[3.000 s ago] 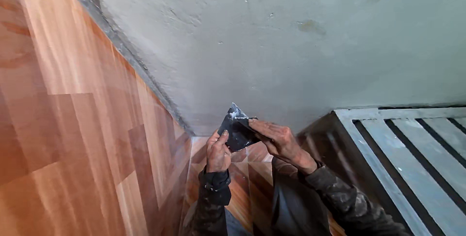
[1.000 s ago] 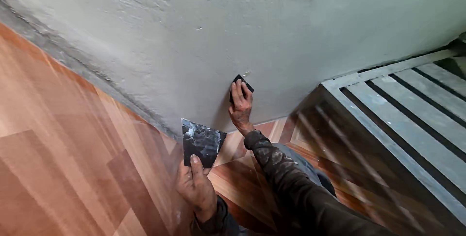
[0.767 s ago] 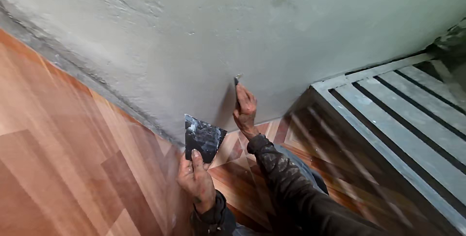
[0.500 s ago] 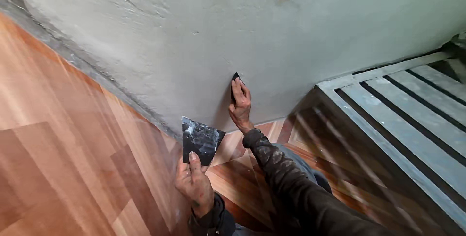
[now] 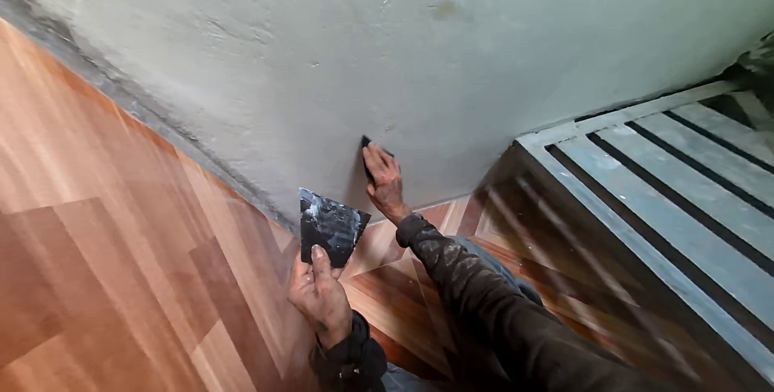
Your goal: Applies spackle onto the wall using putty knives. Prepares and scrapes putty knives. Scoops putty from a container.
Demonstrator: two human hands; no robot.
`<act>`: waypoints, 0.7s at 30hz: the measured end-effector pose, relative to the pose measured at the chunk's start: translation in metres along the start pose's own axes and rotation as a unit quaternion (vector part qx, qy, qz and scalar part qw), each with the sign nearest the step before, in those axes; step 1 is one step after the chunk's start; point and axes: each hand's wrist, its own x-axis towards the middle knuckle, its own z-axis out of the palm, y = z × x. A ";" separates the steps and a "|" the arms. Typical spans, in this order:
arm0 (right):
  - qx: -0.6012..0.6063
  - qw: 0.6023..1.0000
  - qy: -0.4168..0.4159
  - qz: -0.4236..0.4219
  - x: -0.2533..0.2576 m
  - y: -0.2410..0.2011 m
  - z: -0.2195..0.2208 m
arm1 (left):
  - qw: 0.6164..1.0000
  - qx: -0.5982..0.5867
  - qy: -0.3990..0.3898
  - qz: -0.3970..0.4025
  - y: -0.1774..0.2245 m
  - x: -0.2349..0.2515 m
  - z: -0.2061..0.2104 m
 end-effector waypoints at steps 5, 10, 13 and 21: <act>-0.019 0.997 0.067 0.032 0.007 0.010 -0.033 | 1.000 -0.018 -0.008 0.000 0.007 -0.007 0.004; -0.028 0.995 0.076 0.060 0.014 0.004 0.005 | 1.000 0.015 0.003 0.008 0.012 -0.010 -0.005; -0.013 0.999 0.030 0.037 0.003 -0.003 0.016 | 1.000 0.001 0.005 0.006 0.010 -0.008 -0.006; -0.033 0.993 0.085 0.077 0.014 0.012 -0.022 | 1.000 0.004 -0.006 -0.009 0.012 -0.015 0.005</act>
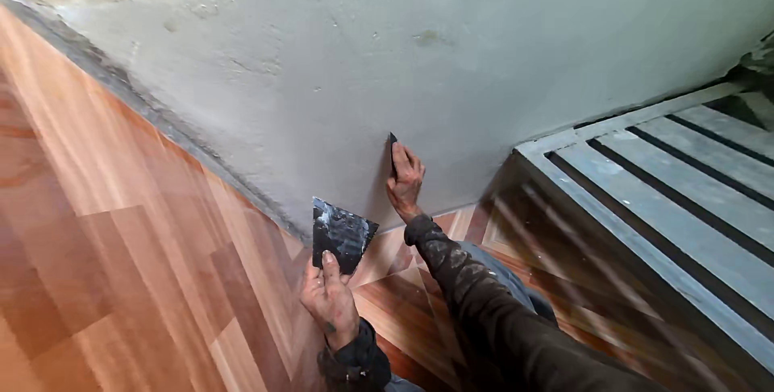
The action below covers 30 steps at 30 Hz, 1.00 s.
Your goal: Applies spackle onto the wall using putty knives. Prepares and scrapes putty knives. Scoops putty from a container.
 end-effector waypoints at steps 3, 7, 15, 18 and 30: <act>-0.006 1.000 -0.008 0.008 -0.006 -0.009 0.033 | 1.000 0.009 0.006 0.011 0.002 0.000 -0.001; 0.032 0.994 -0.098 -0.033 -0.024 -0.019 0.032 | 0.999 0.021 0.027 0.003 -0.002 0.003 0.000; 0.547 0.739 -0.184 0.347 0.008 -0.023 -0.087 | 0.988 -0.058 0.000 -0.143 -0.002 0.007 0.015; 0.598 0.691 -0.176 0.366 0.008 -0.031 -0.113 | 0.987 -0.067 -0.016 -0.145 -0.002 0.002 0.028; 0.312 0.887 -0.327 0.096 0.005 0.016 -0.162 | 0.992 -0.074 0.010 -0.105 -0.008 0.009 0.036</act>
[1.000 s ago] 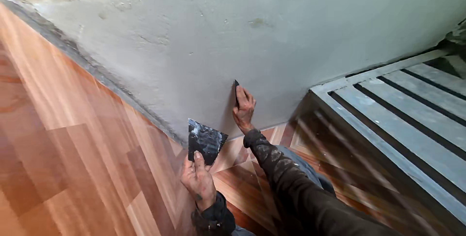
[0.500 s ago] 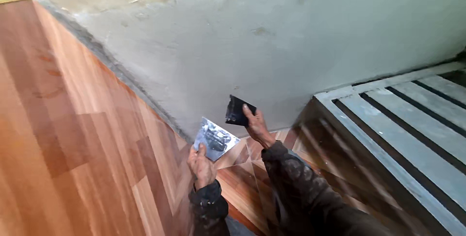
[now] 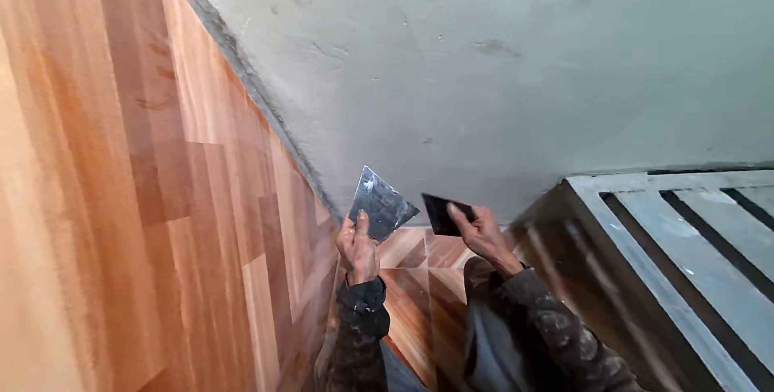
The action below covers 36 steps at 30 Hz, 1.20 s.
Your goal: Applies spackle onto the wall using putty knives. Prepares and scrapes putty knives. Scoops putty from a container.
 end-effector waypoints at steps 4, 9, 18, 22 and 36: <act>0.262 0.938 0.136 0.184 -0.002 -0.020 0.014 | 0.999 -0.040 -0.016 0.013 -0.008 -0.003 0.011; 0.346 0.887 0.159 0.264 -0.002 -0.013 0.044 | 0.996 -0.027 -0.063 0.058 -0.021 -0.011 0.020; 0.249 0.933 0.144 0.216 0.004 -0.008 0.050 | 0.993 0.019 -0.039 0.108 -0.032 -0.010 0.016; 0.238 0.938 0.129 0.219 0.006 -0.014 0.053 | 0.991 0.038 -0.039 0.120 -0.040 -0.011 0.018; 0.274 0.940 0.100 0.179 0.035 -0.018 0.063 | 0.965 0.136 -0.091 0.204 -0.037 -0.015 0.012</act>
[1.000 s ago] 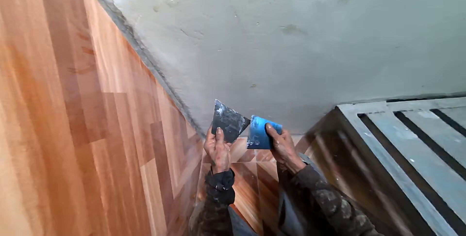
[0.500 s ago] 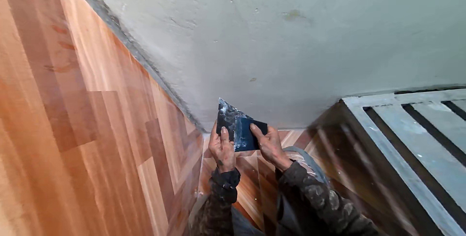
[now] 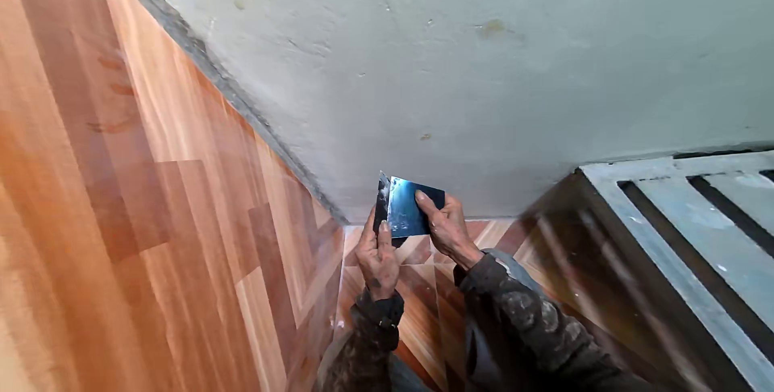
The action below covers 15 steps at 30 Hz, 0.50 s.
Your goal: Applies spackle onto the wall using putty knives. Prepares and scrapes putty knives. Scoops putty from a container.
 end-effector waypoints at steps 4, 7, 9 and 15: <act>-0.031 0.998 -0.044 -0.026 0.004 0.003 0.000 | 0.999 0.020 -0.025 0.005 0.005 0.005 -0.010; -0.041 0.995 -0.078 -0.042 0.001 0.004 0.002 | 0.999 0.023 -0.039 0.005 0.003 0.005 -0.012; -0.057 0.992 -0.103 -0.041 0.002 0.003 0.002 | 0.998 0.022 -0.062 0.003 0.001 0.006 -0.015; -0.009 0.996 -0.079 -0.049 0.019 -0.004 -0.019 | 0.996 -0.026 0.004 -0.083 0.003 0.016 -0.025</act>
